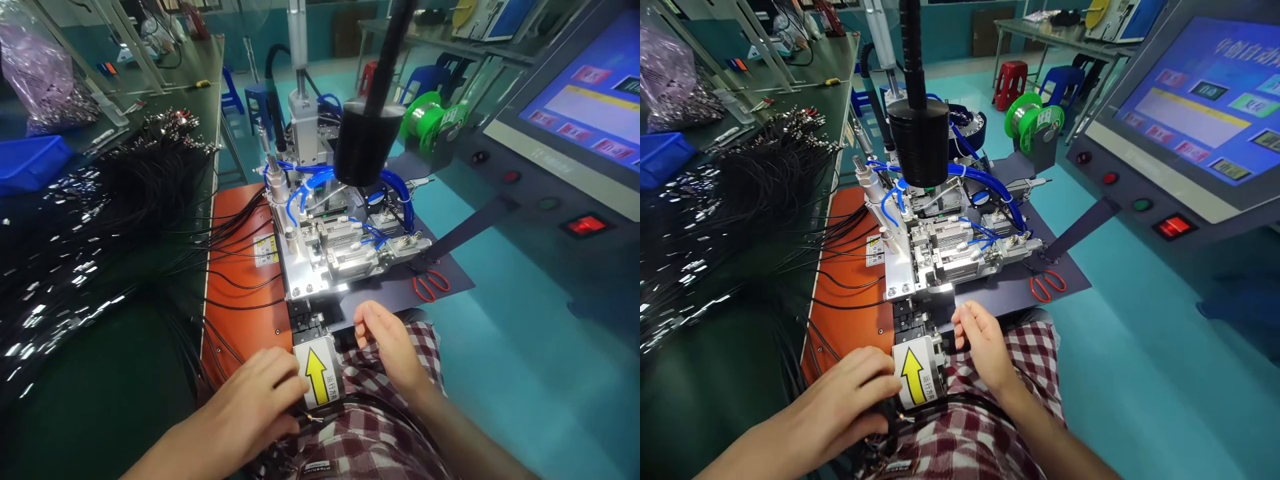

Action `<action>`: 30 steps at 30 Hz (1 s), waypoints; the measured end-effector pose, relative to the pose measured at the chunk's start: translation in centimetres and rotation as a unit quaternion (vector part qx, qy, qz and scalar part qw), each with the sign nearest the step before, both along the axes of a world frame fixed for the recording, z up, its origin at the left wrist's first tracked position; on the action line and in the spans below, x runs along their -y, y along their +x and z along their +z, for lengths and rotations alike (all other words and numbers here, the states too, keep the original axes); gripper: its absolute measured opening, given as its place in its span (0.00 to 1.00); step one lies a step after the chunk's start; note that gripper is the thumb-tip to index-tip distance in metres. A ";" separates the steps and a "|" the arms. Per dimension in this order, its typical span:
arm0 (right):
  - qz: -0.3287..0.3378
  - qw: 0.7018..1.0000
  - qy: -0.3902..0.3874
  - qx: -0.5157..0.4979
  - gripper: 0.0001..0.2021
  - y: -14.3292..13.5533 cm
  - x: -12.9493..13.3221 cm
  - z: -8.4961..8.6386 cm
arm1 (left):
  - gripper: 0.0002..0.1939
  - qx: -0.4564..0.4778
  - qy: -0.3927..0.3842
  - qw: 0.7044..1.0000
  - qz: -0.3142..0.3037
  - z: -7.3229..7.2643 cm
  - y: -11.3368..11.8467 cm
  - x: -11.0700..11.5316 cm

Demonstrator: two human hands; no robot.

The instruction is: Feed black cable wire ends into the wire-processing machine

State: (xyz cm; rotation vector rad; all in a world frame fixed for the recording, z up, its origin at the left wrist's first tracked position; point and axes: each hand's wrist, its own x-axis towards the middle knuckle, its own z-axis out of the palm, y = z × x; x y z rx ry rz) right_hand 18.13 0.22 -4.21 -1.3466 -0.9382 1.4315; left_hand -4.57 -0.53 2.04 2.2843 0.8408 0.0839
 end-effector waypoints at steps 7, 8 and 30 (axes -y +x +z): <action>0.074 0.997 0.017 -0.022 0.16 -1.3 0.9 1.1 | 0.07 0.123 -0.066 0.970 0.201 -0.4 0.4 -0.6; 0.093 0.995 0.024 -0.021 0.16 -1.5 1.0 1.2 | 0.07 0.130 -0.075 0.960 0.237 -0.4 0.7 -0.8; 0.109 0.991 0.077 -0.012 0.10 -1.9 -0.1 1.8 | 0.11 0.198 -0.236 0.912 0.271 -0.8 3.9 -2.1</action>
